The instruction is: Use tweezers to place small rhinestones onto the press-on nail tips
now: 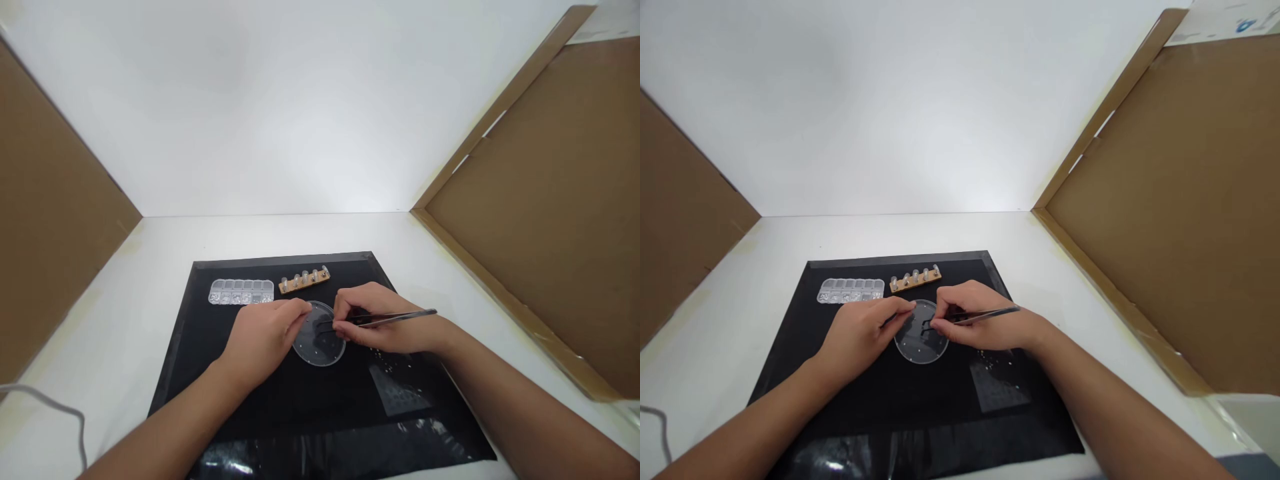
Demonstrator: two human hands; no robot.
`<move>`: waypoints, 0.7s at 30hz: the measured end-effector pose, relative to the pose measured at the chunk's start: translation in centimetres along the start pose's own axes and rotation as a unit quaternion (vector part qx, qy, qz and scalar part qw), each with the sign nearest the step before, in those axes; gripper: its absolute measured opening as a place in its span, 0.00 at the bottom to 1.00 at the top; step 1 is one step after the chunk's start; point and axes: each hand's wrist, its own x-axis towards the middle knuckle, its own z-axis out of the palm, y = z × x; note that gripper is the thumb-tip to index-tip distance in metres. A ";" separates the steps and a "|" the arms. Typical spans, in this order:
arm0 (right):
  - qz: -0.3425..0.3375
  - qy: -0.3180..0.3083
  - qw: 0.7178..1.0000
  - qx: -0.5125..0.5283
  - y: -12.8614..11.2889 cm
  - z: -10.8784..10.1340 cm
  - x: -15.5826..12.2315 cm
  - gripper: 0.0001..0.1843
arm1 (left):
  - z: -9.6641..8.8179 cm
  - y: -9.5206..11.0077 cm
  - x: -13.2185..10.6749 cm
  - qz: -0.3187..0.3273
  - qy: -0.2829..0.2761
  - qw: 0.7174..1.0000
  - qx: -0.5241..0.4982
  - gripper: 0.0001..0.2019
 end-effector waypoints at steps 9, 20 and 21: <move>-0.012 0.007 1.000 -0.012 0.0 -0.1 0.0 0.14 | 0.0 -0.2 0.0 0.000 0.031 1.000 0.008 0.05; -0.051 -0.010 0.998 0.020 0.1 0.6 0.2 0.11 | 0.4 -0.2 0.1 0.024 0.012 0.999 -0.026 0.08; -0.053 -0.010 0.998 0.019 0.2 0.6 0.2 0.10 | 0.4 -0.2 0.0 0.021 0.010 0.999 -0.026 0.08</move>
